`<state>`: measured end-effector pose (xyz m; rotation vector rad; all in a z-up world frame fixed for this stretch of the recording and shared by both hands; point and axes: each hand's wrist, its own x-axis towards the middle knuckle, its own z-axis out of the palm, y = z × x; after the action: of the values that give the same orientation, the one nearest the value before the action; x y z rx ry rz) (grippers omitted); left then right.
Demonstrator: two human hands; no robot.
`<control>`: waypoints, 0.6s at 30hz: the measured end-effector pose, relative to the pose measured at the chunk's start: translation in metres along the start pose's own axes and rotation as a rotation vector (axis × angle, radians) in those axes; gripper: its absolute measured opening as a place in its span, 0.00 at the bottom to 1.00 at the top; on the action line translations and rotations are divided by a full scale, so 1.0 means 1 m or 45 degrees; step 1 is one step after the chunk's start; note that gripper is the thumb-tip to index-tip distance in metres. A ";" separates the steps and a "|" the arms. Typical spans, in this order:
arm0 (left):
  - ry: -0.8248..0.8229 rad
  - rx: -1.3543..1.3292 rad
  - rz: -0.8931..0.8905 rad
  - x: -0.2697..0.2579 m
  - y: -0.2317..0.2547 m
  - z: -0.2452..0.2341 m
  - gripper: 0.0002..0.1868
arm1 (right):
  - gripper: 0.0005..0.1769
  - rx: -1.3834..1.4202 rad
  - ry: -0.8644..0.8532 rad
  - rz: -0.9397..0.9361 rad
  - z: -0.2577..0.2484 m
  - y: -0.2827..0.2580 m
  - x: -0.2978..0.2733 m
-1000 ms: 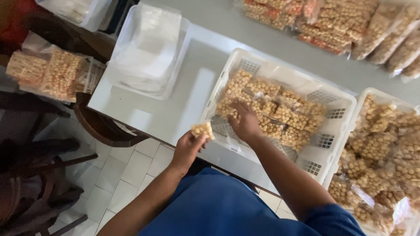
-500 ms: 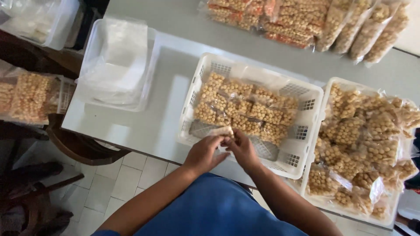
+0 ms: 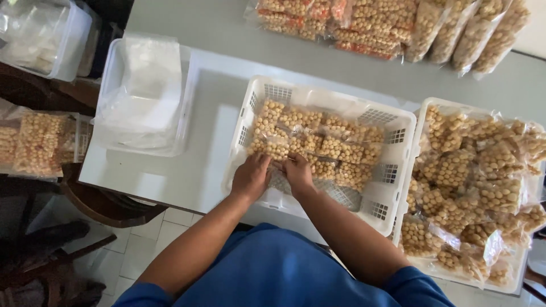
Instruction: The person packs small round snacks into individual plastic bags and places the filled bags into a white plastic basket.
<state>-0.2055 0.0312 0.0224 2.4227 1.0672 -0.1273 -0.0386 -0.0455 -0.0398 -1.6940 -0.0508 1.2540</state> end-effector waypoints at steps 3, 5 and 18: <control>-0.116 -0.026 0.070 0.000 -0.006 -0.001 0.18 | 0.33 -0.077 -0.090 0.001 0.001 -0.020 -0.029; -0.143 0.036 0.069 0.001 0.000 -0.010 0.17 | 0.38 -0.151 -0.164 -0.007 -0.014 -0.028 -0.036; 0.044 0.391 0.395 0.042 -0.006 0.054 0.10 | 0.30 -0.440 -0.492 -0.273 -0.117 -0.061 -0.084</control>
<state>-0.1748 0.0374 -0.0391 2.8437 0.7140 -0.1544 0.0388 -0.1385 0.0596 -1.6514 -0.6968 1.4485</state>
